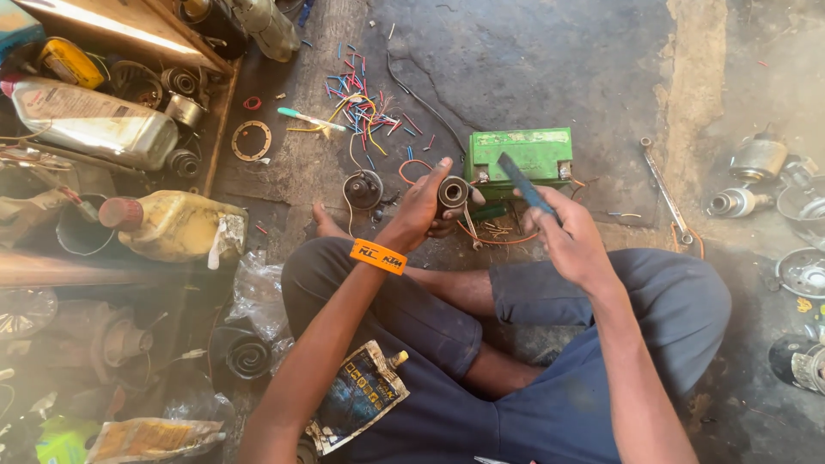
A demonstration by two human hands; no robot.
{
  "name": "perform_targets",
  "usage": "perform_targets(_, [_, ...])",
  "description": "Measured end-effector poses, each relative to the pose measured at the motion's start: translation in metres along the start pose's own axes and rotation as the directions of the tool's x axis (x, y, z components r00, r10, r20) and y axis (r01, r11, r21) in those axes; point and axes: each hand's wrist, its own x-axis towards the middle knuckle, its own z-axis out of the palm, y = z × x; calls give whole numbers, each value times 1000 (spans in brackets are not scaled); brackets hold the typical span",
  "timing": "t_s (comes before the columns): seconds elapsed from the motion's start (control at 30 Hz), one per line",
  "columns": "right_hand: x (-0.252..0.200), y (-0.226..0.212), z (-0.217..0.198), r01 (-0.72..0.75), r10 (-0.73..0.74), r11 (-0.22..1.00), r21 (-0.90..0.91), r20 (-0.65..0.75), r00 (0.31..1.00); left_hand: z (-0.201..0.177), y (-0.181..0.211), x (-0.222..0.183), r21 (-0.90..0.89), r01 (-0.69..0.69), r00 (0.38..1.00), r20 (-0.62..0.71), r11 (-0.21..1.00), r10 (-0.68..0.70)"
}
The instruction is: The person sits on the floor and cleans a small metal bearing with a flat metal tool. They then open a grease packet and apply grease to the bearing by hand, spreading it around the inner ring.
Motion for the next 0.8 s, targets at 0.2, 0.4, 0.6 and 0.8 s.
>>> perform_targets(0.2, [-2,-1,8,305,-307,951,-46,-23,952,4,-1,-1,105,-1,1000,14,995,-1])
perform_targets(0.4, [-12,-24,15,159,-162,960,-230,3,987,2,-8,6,187,-32,998,-42,982,40])
perform_targets(0.6, [-17,-38,27,252,-273,857,-450,19,962,-2,-13,10,230,-53,997,-50,972,66])
perform_targets(0.8, [-17,-37,30,279,-310,815,-507,24,950,-1,-13,10,234,-58,997,-33,971,68])
